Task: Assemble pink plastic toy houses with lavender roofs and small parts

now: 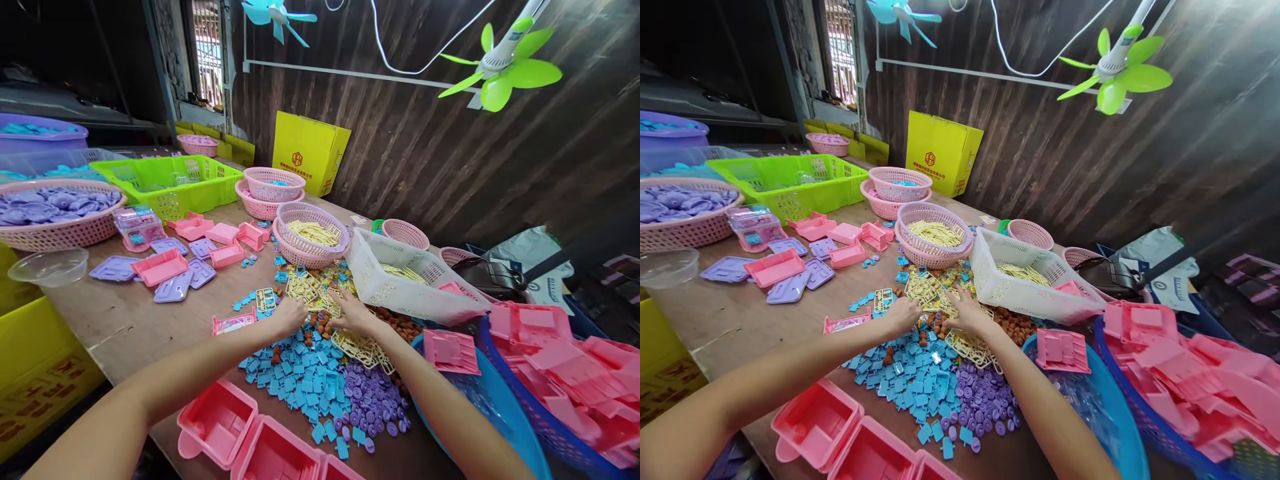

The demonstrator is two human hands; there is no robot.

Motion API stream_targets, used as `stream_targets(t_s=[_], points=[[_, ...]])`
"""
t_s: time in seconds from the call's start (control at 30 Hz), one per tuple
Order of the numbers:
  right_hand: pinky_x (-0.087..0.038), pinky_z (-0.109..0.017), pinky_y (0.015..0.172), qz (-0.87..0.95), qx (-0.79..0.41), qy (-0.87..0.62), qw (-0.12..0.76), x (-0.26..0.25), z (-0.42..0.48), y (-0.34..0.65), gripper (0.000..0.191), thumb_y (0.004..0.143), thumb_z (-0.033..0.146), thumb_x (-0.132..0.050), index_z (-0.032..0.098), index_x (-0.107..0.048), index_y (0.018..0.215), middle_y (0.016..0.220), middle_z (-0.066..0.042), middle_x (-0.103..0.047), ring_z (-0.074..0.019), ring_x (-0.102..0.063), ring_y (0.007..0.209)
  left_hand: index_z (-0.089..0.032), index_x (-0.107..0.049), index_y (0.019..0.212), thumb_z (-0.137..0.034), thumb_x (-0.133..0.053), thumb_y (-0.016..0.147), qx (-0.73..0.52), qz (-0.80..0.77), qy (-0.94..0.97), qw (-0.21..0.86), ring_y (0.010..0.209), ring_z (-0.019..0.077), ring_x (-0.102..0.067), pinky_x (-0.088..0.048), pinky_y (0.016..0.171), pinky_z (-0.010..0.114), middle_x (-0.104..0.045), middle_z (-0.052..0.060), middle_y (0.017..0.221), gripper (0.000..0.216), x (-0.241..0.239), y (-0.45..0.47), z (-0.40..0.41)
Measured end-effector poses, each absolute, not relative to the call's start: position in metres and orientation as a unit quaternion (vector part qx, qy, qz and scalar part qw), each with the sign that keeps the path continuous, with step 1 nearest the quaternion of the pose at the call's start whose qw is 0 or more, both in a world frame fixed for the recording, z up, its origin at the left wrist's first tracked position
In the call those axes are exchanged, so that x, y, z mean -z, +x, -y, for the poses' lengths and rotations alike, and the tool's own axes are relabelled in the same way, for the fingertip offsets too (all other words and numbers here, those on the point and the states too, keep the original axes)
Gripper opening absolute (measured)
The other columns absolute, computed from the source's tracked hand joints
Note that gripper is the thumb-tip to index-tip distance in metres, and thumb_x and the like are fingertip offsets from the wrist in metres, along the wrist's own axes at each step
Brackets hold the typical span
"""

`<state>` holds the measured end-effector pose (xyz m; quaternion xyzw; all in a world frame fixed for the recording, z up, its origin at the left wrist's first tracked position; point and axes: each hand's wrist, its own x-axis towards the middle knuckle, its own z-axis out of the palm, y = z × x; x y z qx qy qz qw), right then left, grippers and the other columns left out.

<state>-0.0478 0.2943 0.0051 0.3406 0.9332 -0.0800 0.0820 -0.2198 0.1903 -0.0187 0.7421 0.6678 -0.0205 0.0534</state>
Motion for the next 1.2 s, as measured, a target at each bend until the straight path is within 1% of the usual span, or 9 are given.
stream_targets(t_s=[0.1, 0.23, 0.4, 0.57, 0.7, 0.83, 0.97, 1.07, 1.2], points=[[-0.035, -0.049, 0.099, -0.934, 0.072, 0.333, 0.106, 0.005, -0.307, -0.067, 0.078, 0.07, 0.045, -0.068, 0.022, -0.037, 0.138, 0.143, -0.018, -0.035, -0.0344, -0.034, 0.13, -0.006, -0.065, 0.092, -0.004, -0.042, 0.085, 0.015, -0.66, 0.75, 0.029, 0.09, 0.0244, -0.063, -0.05, 0.075, 0.034, -0.064, 0.017, 0.093, 0.024, 0.01, -0.226, -0.175], [-0.04, -0.043, 0.095, -0.943, 0.048, 0.312, 0.105, 0.007, -0.309, -0.076, 0.046, 0.084, 0.037, -0.056, 0.02, -0.049, 0.126, 0.128, -0.011, -0.052, -0.0243, -0.051, 0.115, -0.008, -0.065, 0.093, -0.002, -0.044, 0.082, 0.014, -0.663, 0.749, 0.014, 0.089, 0.0241, -0.063, -0.049, 0.074, 0.033, -0.064, 0.017, 0.093, 0.024, 0.005, -0.237, -0.157], [-0.046, -0.038, 0.084, -0.939, -0.012, 0.337, 0.071, 0.005, -0.302, -0.08, 0.024, 0.09, 0.026, -0.049, 0.018, -0.056, 0.112, 0.11, -0.008, -0.06, -0.0193, -0.058, 0.097, -0.008, -0.067, 0.082, 0.0, -0.046, 0.079, 0.032, -0.684, 0.728, 0.03, 0.078, 0.0234, -0.064, -0.048, 0.067, 0.031, -0.066, 0.016, 0.084, 0.023, 0.011, -0.248, -0.154], [-0.043, -0.031, 0.083, -0.935, -0.065, 0.348, -0.004, -0.012, -0.289, -0.065, 0.044, 0.084, 0.003, -0.036, 0.02, -0.052, 0.122, 0.114, -0.01, -0.061, -0.0216, -0.057, 0.099, -0.011, -0.068, 0.077, -0.025, -0.059, 0.08, 0.018, -0.692, 0.719, 0.056, 0.082, 0.0253, -0.063, -0.048, 0.071, 0.032, -0.067, 0.015, 0.083, 0.016, 0.016, -0.252, -0.16], [-0.041, -0.033, 0.088, -0.941, -0.082, 0.328, -0.028, -0.02, -0.27, -0.022, 0.048, 0.082, 0.003, -0.034, 0.019, -0.051, 0.124, 0.121, -0.01, -0.058, -0.0228, -0.054, 0.106, -0.014, -0.062, 0.097, -0.031, -0.052, 0.084, -0.021, -0.713, 0.698, 0.066, 0.095, 0.025, -0.06, -0.046, 0.08, 0.033, -0.063, 0.013, 0.101, 0.024, 0.013, -0.263, -0.166], [-0.045, -0.039, 0.082, -0.946, -0.08, 0.314, -0.002, -0.001, -0.256, 0.023, 0.039, 0.083, 0.016, -0.043, 0.021, -0.056, 0.119, 0.121, -0.013, -0.058, -0.0269, -0.054, 0.106, -0.019, -0.041, 0.127, -0.041, -0.066, 0.072, -0.047, -0.72, 0.687, 0.089, 0.122, 0.031, -0.042, -0.04, 0.093, 0.041, -0.044, 0.017, 0.132, 0.065, 0.018, -0.272, -0.177], [-0.041, -0.046, 0.089, -0.949, -0.067, 0.309, -0.005, 0.014, -0.255, 0.042, 0.046, 0.084, 0.041, -0.048, 0.026, -0.048, 0.128, 0.133, -0.013, -0.049, -0.0294, -0.045, 0.12, -0.02, -0.027, 0.136, -0.039, -0.081, 0.051, -0.049, -0.7, 0.7, 0.132, 0.128, 0.0363, -0.033, -0.028, 0.101, 0.051, -0.037, 0.02, 0.136, 0.103, 0.033, -0.268, -0.188], [-0.04, -0.046, 0.092, -0.944, -0.037, 0.322, -0.054, 0.009, -0.258, 0.031, 0.046, 0.087, 0.042, -0.044, 0.022, -0.048, 0.128, 0.132, -0.014, -0.049, -0.0288, -0.045, 0.12, -0.015, -0.032, 0.133, -0.03, -0.078, 0.054, -0.07, -0.701, 0.695, 0.141, 0.121, 0.0328, -0.041, -0.034, 0.098, 0.044, -0.042, 0.018, 0.129, 0.093, 0.04, -0.266, -0.192], [-0.041, -0.046, 0.092, -0.939, 0.029, 0.318, -0.13, 0.001, -0.259, -0.006, 0.035, 0.088, 0.029, -0.043, 0.015, -0.056, 0.117, 0.12, -0.016, -0.056, -0.0298, -0.05, 0.113, -0.014, -0.051, 0.114, -0.025, -0.068, 0.065, -0.103, -0.7, 0.685, 0.175, 0.108, 0.0275, -0.049, -0.04, 0.089, 0.035, -0.054, 0.013, 0.114, 0.053, 0.037, -0.278, -0.194]])
